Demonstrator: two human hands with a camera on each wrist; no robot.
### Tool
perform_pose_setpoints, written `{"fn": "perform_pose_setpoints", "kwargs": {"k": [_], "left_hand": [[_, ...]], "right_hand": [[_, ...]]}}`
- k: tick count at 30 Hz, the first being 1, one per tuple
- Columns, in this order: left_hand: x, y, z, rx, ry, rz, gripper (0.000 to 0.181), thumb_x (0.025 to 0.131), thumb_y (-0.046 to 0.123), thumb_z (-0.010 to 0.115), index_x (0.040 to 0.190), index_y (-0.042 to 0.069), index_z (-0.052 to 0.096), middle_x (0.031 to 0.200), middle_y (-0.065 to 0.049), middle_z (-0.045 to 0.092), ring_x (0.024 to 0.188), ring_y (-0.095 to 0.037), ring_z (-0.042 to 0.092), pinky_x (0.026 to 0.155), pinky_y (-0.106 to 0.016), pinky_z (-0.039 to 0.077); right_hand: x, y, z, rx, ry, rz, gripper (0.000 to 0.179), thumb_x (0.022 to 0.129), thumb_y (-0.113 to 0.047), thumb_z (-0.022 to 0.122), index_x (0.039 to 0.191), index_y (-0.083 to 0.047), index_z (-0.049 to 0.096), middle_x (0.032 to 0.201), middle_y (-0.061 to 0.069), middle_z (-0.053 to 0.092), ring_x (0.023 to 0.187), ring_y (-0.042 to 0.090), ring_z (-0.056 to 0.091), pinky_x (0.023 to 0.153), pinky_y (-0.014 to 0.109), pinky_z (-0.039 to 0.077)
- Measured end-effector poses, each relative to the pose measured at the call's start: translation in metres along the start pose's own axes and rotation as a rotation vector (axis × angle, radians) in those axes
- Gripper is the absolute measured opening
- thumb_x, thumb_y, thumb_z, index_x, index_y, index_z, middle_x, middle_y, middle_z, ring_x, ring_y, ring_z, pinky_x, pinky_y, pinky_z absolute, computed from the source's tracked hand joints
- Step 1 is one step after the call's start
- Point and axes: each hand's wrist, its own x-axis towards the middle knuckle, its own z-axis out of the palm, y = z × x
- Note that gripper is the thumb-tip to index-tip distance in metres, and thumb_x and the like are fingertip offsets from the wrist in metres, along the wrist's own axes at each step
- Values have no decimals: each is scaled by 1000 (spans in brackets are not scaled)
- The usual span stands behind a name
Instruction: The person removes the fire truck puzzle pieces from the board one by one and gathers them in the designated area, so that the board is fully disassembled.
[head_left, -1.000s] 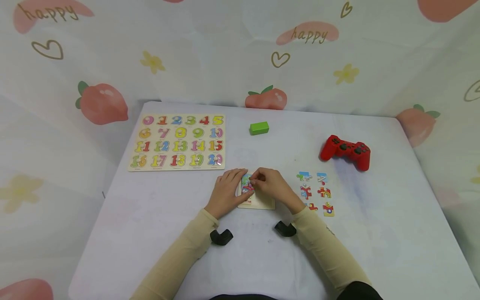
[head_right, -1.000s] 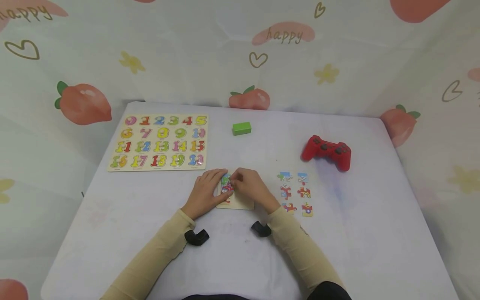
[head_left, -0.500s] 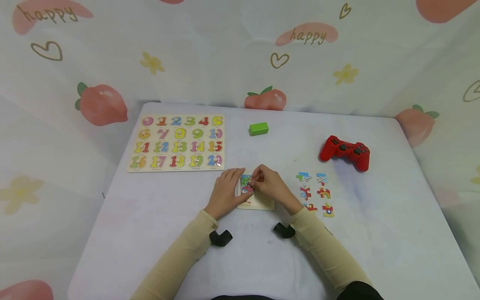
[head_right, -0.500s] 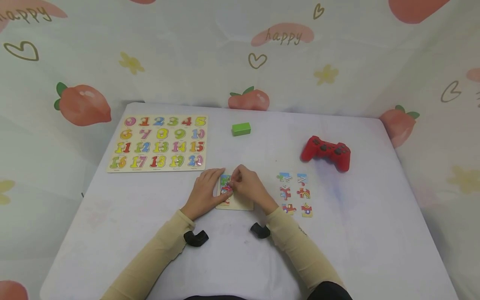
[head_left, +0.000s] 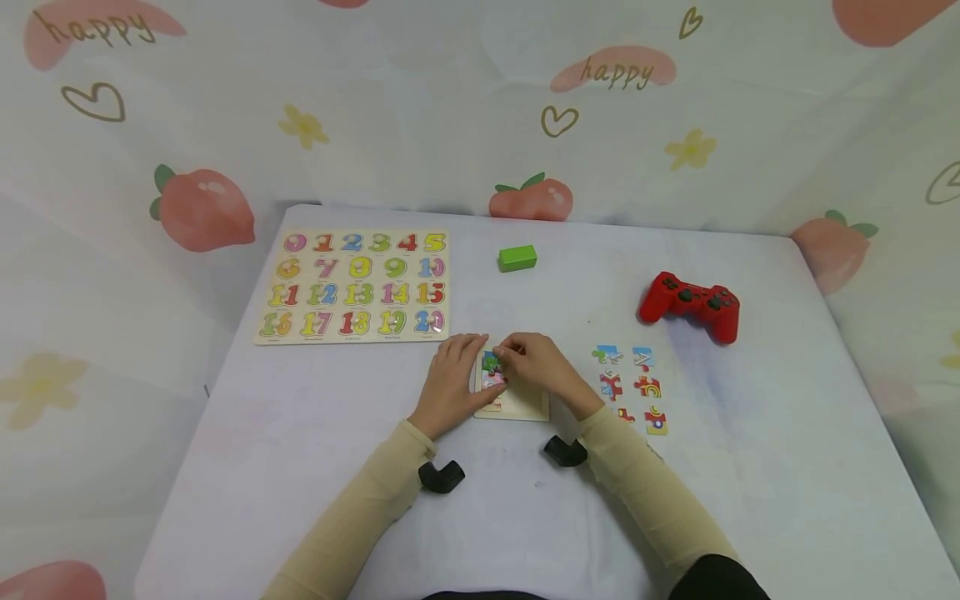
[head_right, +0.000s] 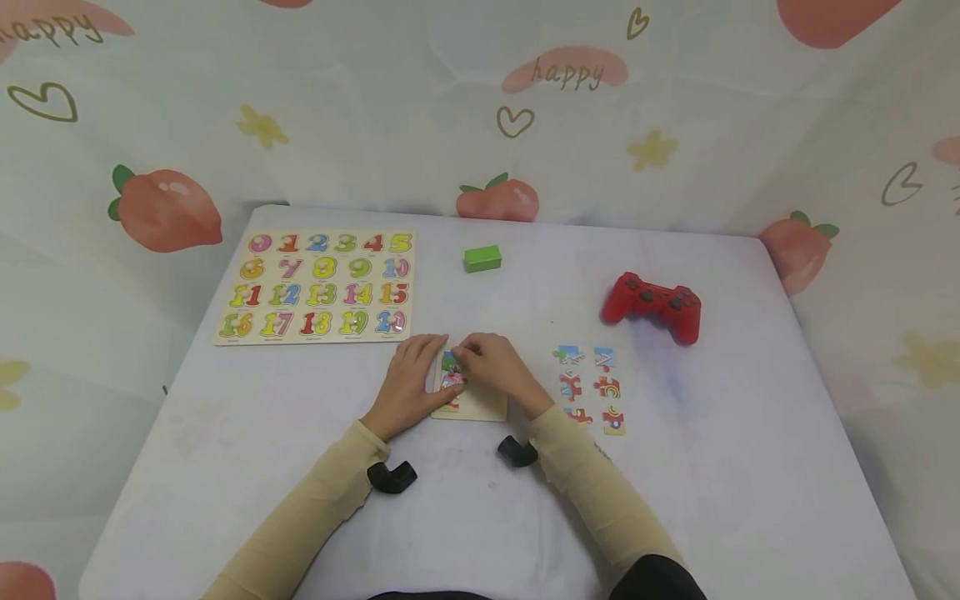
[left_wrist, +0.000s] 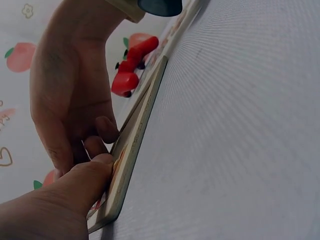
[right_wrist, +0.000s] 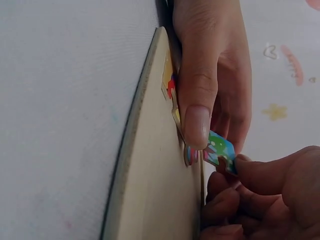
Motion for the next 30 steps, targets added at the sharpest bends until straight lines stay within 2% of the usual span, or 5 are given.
{"fn": "perform_pose_setpoints", "kwargs": {"k": [12, 20, 24, 30], "left_hand": [[0, -1, 1, -6, 5, -3, 79, 81, 48, 72, 143, 12, 41, 138, -7, 43, 131, -24, 34, 110, -44, 30], [0, -1, -1, -13, -2, -13, 78, 80, 48, 73, 143, 13, 42, 138, -6, 43, 131, -23, 34, 110, -44, 30], [1, -1, -1, -13, -11, -17, 75, 81, 49, 72, 141, 13, 45, 139, -6, 43, 131, -23, 33, 110, -45, 30], [1, -2, 0, 20, -33, -11, 66, 83, 51, 68, 137, 16, 51, 140, -8, 41, 132, -25, 32, 109, -46, 30]], "right_hand": [[7, 2, -4, 5, -56, 33, 28, 99, -27, 52, 95, -6, 71, 92, 6, 68, 84, 18, 56, 77, 33, 46], [9, 0, -11, 1, -80, 25, 29, 98, -28, 53, 94, -6, 71, 88, 5, 68, 80, 17, 56, 73, 31, 45], [7, 8, -27, 7, -37, 62, 28, 98, -32, 54, 99, -10, 71, 91, 3, 66, 83, 17, 54, 74, 30, 44], [-6, 33, -69, 39, -4, 113, 27, 97, -33, 55, 101, -11, 69, 83, 4, 59, 79, 19, 50, 68, 31, 41]]}}
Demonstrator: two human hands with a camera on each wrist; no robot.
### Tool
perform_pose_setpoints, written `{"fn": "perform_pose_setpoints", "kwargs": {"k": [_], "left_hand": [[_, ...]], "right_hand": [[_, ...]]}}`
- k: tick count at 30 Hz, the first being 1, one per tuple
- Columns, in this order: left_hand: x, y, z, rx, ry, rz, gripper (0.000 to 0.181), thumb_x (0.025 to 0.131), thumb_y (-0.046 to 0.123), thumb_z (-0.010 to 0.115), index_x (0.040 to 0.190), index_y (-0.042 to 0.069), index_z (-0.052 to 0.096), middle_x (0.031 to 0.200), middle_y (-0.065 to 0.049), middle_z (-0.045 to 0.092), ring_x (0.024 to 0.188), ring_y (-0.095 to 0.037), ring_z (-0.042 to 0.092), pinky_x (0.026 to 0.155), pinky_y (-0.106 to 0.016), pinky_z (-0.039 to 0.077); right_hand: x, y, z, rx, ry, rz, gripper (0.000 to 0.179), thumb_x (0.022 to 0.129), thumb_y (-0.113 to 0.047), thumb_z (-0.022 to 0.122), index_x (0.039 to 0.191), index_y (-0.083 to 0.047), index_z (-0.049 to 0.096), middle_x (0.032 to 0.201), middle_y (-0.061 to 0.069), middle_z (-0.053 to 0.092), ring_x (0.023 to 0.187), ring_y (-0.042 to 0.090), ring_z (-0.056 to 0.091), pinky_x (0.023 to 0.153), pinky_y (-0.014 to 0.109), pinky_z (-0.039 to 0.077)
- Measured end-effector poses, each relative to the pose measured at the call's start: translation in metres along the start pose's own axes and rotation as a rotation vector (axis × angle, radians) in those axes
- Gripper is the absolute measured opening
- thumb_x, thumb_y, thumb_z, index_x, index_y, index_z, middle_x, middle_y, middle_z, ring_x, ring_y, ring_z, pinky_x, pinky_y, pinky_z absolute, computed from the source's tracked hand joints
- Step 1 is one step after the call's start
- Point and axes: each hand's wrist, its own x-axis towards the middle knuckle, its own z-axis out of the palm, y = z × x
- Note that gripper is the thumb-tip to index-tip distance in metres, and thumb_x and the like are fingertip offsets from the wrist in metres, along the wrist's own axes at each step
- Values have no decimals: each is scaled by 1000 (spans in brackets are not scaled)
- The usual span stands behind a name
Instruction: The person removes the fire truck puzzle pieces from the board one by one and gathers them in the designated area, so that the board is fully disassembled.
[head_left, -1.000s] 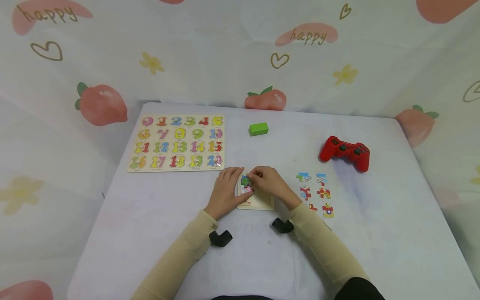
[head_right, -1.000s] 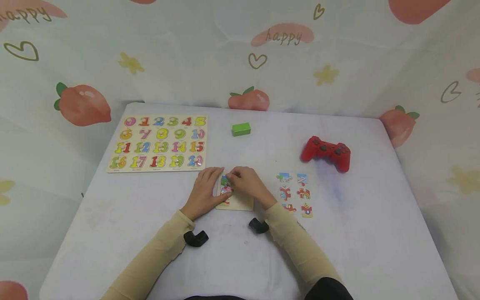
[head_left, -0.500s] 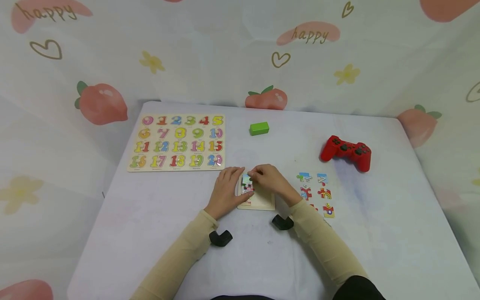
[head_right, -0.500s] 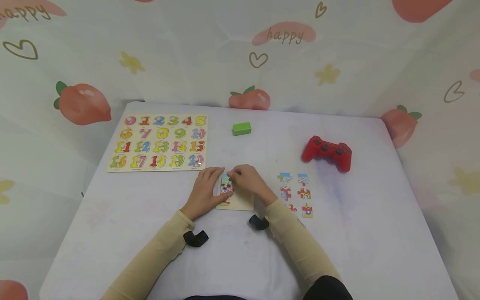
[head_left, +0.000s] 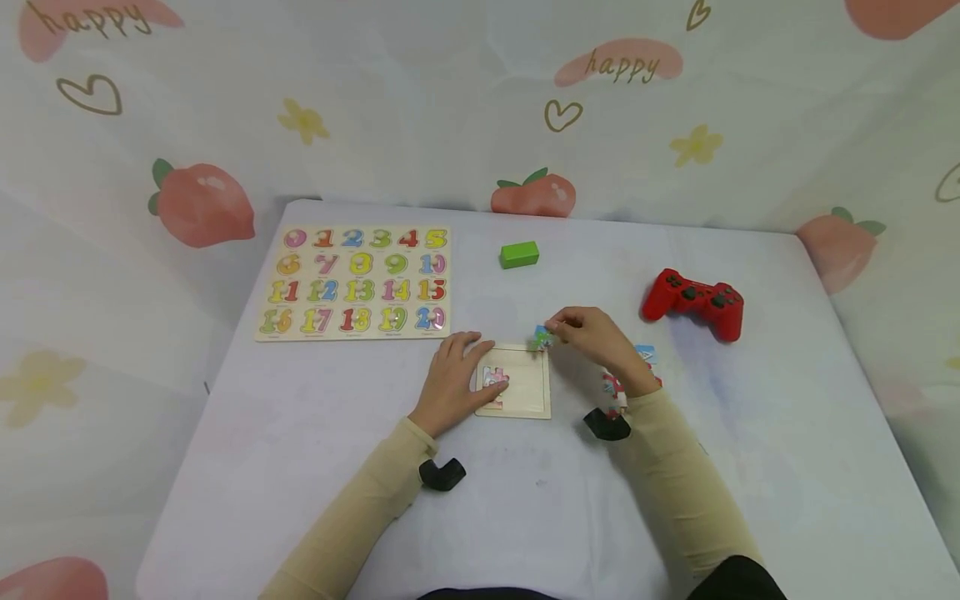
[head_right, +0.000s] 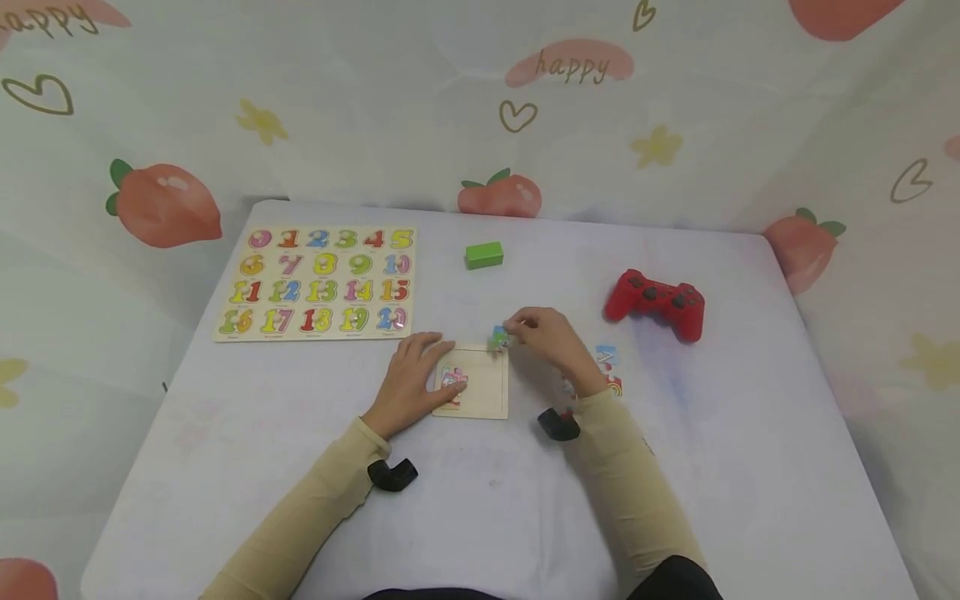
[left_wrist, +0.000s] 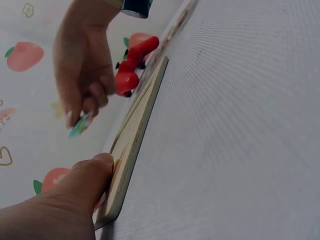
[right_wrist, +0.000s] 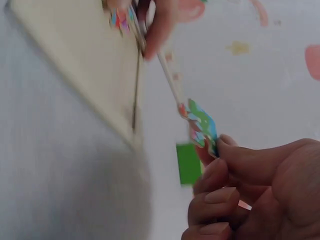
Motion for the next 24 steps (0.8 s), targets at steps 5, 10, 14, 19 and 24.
{"fn": "perform_pose_setpoints", "kwargs": {"k": [5, 10, 14, 19, 24], "left_hand": [[-1, 0, 1, 22, 20, 29, 64, 84, 50, 67, 136, 14, 52, 139, -9, 42, 132, -26, 33, 107, -47, 32], [-2, -1, 3, 41, 22, 39, 65, 85, 52, 65, 137, 15, 51, 140, -8, 42, 133, -25, 32, 107, -47, 32], [-2, -2, 3, 56, 9, 33, 65, 86, 53, 63, 138, 16, 49, 141, -7, 41, 133, -24, 30, 107, -46, 31], [-1, -1, 2, 67, 1, 29, 65, 87, 54, 62, 139, 16, 49, 141, -7, 40, 134, -24, 30, 107, -46, 32], [-2, 2, 0, 74, -11, 30, 63, 88, 51, 61, 139, 16, 49, 142, -8, 40, 134, -24, 30, 107, -46, 32]], "right_hand": [[-10, 23, -29, -76, -66, 39, 25, 96, -30, 56, 101, -8, 69, 76, 4, 54, 72, 19, 46, 62, 30, 38], [-13, 40, -36, -100, -100, 98, 29, 95, -31, 59, 107, -7, 70, 82, 4, 56, 79, 19, 46, 65, 29, 38], [-11, 45, -33, -90, -100, 93, 31, 94, -33, 60, 107, -7, 70, 81, 2, 55, 80, 18, 46, 65, 29, 37], [-11, 44, -31, -117, -59, 59, 24, 95, -28, 60, 109, -10, 69, 77, 4, 54, 75, 19, 47, 61, 29, 37], [-14, 43, -30, -141, -37, 62, 19, 93, -19, 62, 110, -13, 67, 86, 9, 59, 76, 22, 50, 60, 29, 41]]}}
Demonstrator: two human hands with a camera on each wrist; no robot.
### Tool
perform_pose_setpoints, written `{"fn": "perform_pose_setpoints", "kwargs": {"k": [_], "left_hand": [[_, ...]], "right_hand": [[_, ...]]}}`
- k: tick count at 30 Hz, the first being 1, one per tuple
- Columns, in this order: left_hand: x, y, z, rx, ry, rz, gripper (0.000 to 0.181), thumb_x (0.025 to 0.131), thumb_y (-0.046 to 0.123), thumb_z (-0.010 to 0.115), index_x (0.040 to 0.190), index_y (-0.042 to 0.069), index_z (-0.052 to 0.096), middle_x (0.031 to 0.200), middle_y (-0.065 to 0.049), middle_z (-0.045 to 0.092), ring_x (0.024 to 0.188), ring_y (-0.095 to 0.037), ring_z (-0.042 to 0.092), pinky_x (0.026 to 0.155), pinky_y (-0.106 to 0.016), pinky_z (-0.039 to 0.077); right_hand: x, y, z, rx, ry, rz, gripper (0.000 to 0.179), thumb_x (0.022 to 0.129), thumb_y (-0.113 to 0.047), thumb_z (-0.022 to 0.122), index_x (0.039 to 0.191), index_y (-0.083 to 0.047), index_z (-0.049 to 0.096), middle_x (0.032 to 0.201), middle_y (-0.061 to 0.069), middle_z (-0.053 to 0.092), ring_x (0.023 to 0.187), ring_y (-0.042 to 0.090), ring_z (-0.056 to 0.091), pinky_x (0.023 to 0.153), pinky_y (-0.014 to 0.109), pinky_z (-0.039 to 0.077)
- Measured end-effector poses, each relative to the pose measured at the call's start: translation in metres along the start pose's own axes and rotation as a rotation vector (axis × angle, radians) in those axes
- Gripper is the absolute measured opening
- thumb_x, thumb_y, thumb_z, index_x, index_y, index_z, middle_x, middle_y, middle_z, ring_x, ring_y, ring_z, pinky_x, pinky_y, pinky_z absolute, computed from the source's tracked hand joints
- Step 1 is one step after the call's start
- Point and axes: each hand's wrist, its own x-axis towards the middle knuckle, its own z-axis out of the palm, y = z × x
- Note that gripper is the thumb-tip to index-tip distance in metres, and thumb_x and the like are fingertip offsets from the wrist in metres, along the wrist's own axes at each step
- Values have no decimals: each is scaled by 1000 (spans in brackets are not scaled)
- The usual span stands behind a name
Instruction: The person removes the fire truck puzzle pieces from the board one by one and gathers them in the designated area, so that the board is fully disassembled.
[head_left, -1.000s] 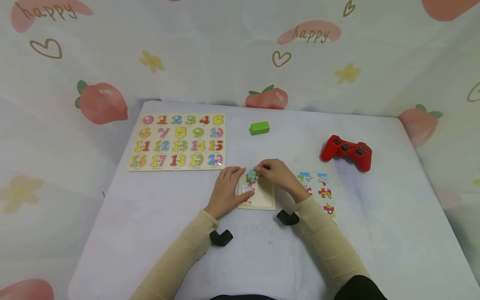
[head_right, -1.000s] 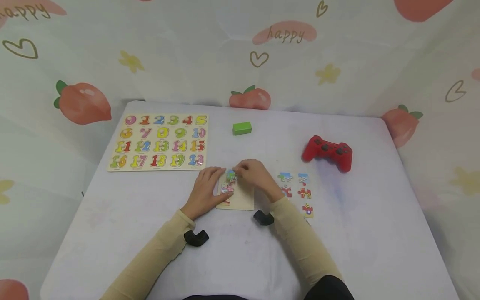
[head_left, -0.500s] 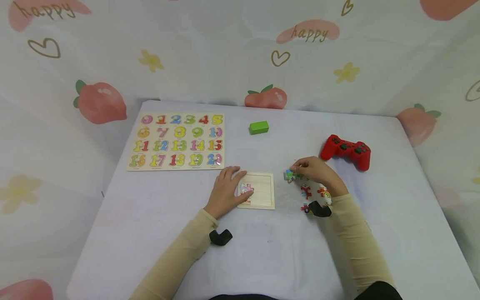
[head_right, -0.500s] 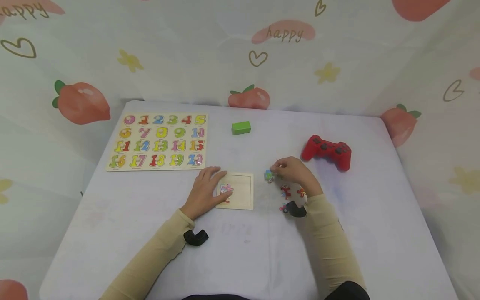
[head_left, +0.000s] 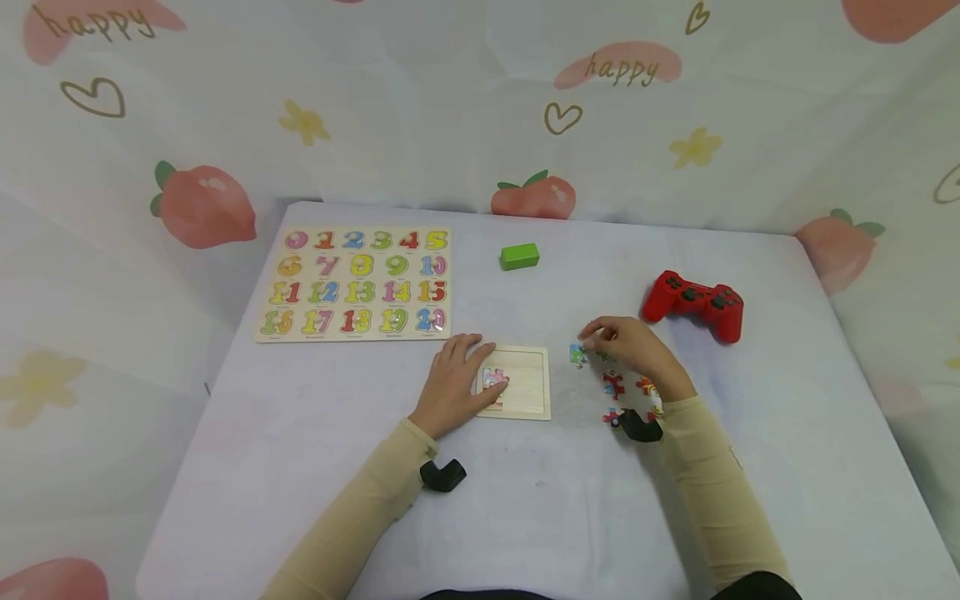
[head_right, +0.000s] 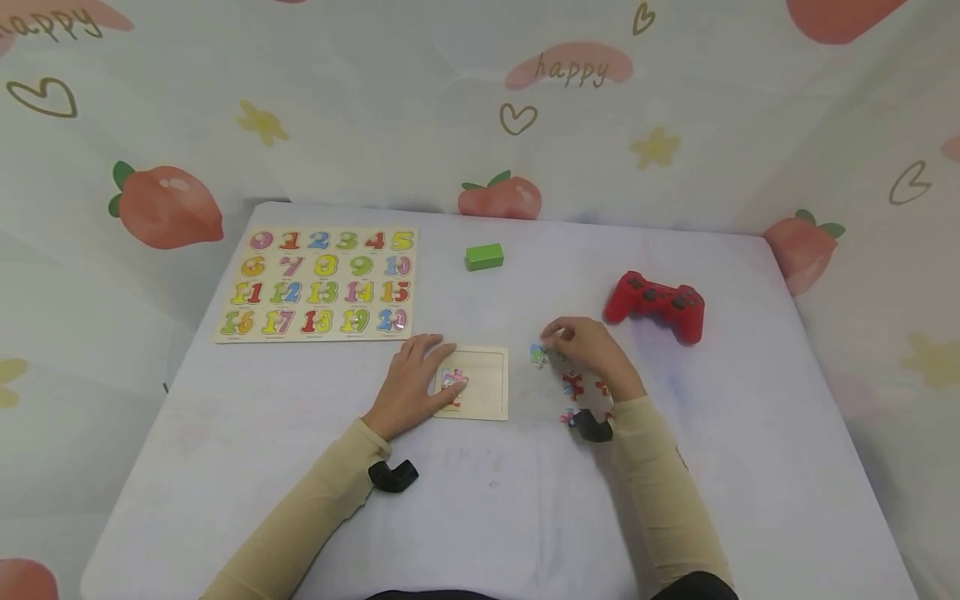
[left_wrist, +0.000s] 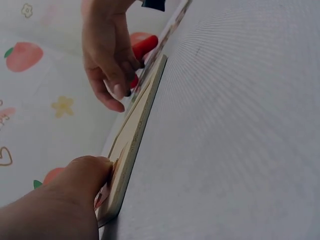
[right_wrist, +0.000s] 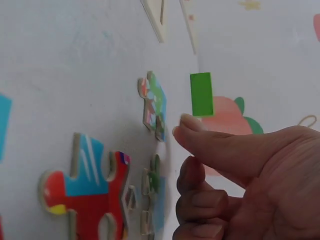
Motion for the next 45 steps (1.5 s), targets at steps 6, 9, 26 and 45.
{"fn": "perform_pose_setpoints", "kwargs": {"k": [6, 9, 26, 45], "left_hand": [[-1, 0, 0, 5, -22, 9, 54, 93, 43, 56, 140, 18, 48, 144, -7, 38, 135, -25, 28, 106, -47, 32], [-1, -1, -1, -10, -12, 23, 50, 94, 36, 55, 140, 17, 48, 143, -9, 39, 135, -27, 29, 104, -48, 33], [-1, -3, -3, -17, -20, 57, 44, 95, 20, 50, 139, 15, 49, 143, -12, 39, 136, -31, 29, 105, -50, 32], [0, -9, -3, 44, -35, 133, 39, 98, 27, 48, 136, 17, 52, 142, -11, 41, 135, -28, 32, 102, -48, 34]], "right_hand": [[1, 1, 8, -13, -1, -9, 17, 90, -16, 66, 106, -13, 64, 84, 8, 57, 68, 21, 49, 55, 29, 42], [1, -1, 10, -21, 9, -20, 16, 89, -14, 66, 105, -12, 63, 82, 8, 57, 66, 21, 49, 54, 29, 42], [0, -10, 12, -42, -5, -34, 18, 90, -15, 66, 106, -9, 60, 83, 9, 59, 65, 20, 50, 53, 29, 43], [-2, -12, 10, -62, -30, -40, 18, 88, -9, 66, 106, -10, 61, 81, 8, 55, 64, 20, 49, 52, 29, 42]]}}
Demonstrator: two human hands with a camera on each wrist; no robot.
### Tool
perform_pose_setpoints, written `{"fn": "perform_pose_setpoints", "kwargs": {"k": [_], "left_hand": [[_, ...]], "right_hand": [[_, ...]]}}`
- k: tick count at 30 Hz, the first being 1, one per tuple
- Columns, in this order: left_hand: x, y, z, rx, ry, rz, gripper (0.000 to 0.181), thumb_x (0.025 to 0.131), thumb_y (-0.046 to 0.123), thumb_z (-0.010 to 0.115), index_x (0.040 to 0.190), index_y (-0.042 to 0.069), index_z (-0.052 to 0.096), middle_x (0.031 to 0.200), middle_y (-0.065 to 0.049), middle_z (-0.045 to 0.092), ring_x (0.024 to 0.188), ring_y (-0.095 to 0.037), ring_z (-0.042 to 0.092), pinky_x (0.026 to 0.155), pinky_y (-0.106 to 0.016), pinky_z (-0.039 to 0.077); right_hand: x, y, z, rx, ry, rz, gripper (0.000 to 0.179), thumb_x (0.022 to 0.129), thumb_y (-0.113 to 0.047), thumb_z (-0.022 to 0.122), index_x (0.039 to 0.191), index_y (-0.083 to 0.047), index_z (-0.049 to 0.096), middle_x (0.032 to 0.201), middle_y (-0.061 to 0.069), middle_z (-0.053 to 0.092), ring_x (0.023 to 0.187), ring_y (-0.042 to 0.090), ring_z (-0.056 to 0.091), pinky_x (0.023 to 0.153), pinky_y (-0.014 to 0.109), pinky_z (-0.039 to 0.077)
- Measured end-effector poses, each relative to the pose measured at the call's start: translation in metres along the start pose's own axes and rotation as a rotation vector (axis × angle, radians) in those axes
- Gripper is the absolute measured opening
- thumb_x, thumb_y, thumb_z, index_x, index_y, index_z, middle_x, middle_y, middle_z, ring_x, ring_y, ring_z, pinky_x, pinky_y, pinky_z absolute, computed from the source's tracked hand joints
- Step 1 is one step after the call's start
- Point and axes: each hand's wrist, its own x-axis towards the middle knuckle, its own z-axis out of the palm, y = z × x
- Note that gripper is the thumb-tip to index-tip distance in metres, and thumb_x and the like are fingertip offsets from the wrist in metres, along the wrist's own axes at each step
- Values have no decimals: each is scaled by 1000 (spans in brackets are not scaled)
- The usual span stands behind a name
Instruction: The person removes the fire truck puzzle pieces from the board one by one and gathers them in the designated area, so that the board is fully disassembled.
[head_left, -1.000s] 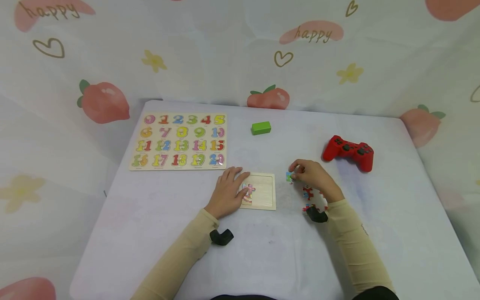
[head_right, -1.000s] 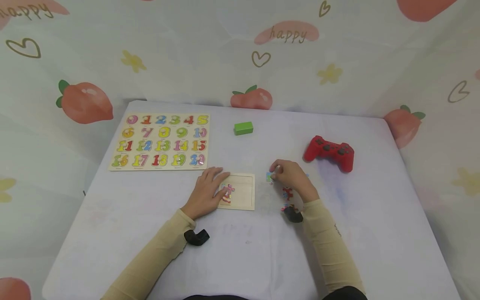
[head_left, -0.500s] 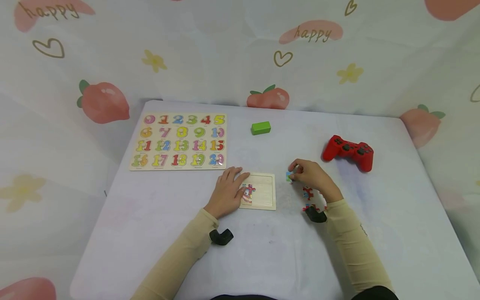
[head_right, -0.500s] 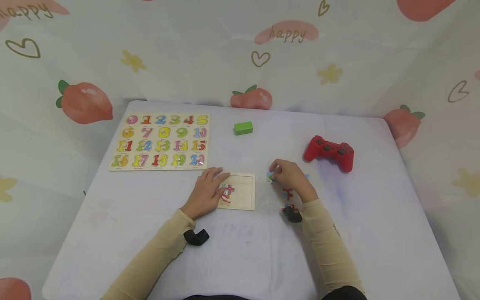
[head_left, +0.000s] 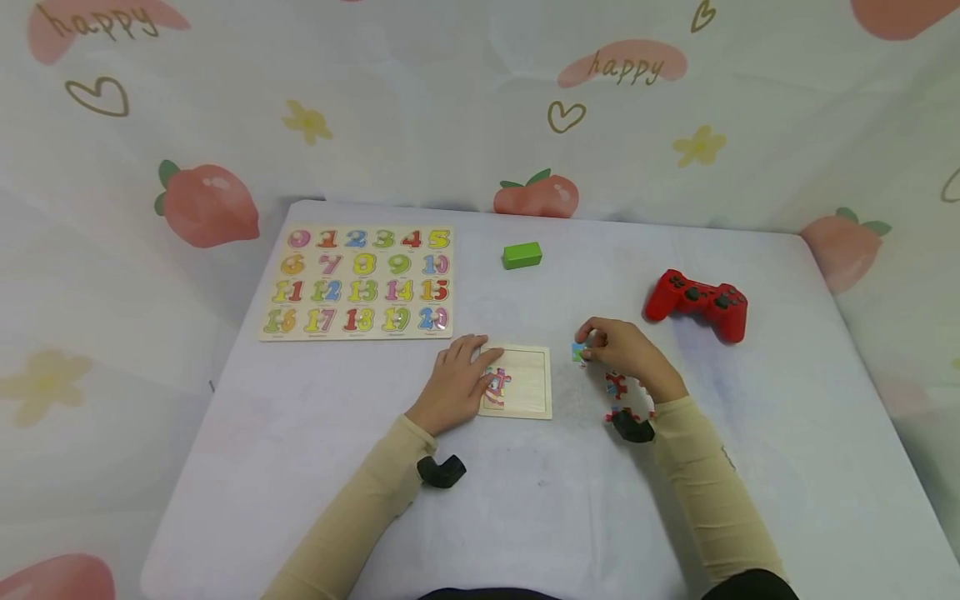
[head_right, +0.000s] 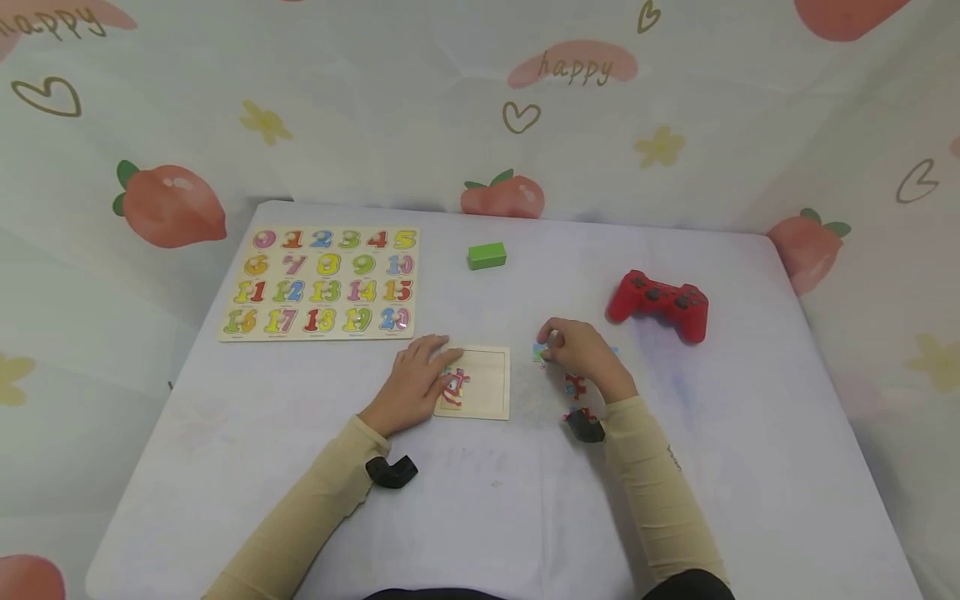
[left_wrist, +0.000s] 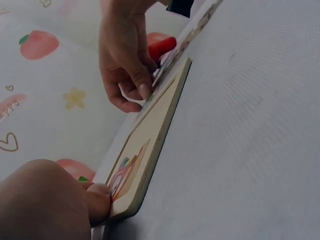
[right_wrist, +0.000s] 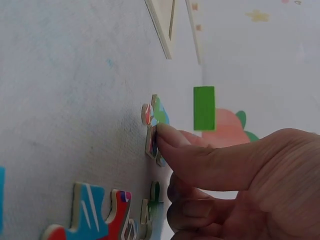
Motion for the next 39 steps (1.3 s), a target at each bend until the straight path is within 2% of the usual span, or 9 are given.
{"fn": "perform_pose_setpoints", "kwargs": {"k": [6, 11, 16, 21, 25, 30, 35, 39], "left_hand": [[0, -9, 1, -54, -8, -12, 45, 97, 32, 52, 139, 16, 49, 143, -6, 43, 136, -23, 34, 107, -45, 33], [0, -13, -2, -93, -36, -6, 48, 97, 34, 52, 141, 16, 47, 145, -5, 41, 137, -22, 32, 109, -44, 32], [0, -15, -7, -120, -65, 7, 52, 95, 31, 55, 143, 16, 44, 146, -5, 39, 137, -21, 31, 109, -44, 31], [0, -16, -9, -145, -77, 23, 57, 92, 29, 59, 145, 16, 42, 147, -6, 37, 137, -23, 30, 109, -47, 30], [0, -16, -9, -178, -112, 16, 64, 90, 36, 61, 147, 19, 37, 149, -2, 34, 138, -21, 28, 110, -47, 28], [0, -16, -9, -179, -140, 23, 76, 85, 51, 64, 148, 21, 35, 149, -1, 34, 139, -19, 28, 109, -46, 29], [0, -15, -9, -155, -136, 28, 81, 81, 51, 70, 148, 19, 37, 148, -1, 36, 139, -20, 28, 108, -46, 30], [0, -15, -9, -171, -121, 23, 82, 79, 48, 73, 147, 18, 38, 147, -2, 37, 138, -20, 29, 106, -46, 31]], "right_hand": [[2, 2, 1, -6, 17, -17, 16, 91, -9, 61, 107, -11, 62, 83, 9, 55, 64, 21, 50, 52, 29, 43], [-1, -9, 7, 37, 75, -61, 13, 92, -14, 61, 105, -12, 63, 85, 9, 56, 68, 21, 51, 56, 29, 44], [-4, -36, 30, 84, 49, -199, 13, 91, -16, 65, 102, -9, 64, 81, 5, 57, 70, 17, 50, 59, 29, 43], [0, -57, 58, 27, 22, -296, 17, 89, -14, 67, 104, -8, 62, 85, 3, 60, 75, 15, 53, 67, 29, 46], [2, -65, 74, -33, 28, -297, 20, 88, -14, 69, 106, -10, 62, 92, 3, 58, 84, 16, 54, 75, 30, 46], [1, -73, 79, -62, 46, -295, 20, 85, -14, 72, 103, -12, 63, 92, 3, 56, 86, 17, 55, 77, 32, 47], [-1, -79, 82, -73, 91, -301, 19, 83, -12, 74, 98, -8, 63, 90, 4, 56, 83, 18, 54, 76, 32, 47], [-1, -84, 85, -55, 145, -285, 15, 82, -9, 73, 94, -6, 65, 89, 5, 57, 83, 19, 54, 77, 33, 47]]}}
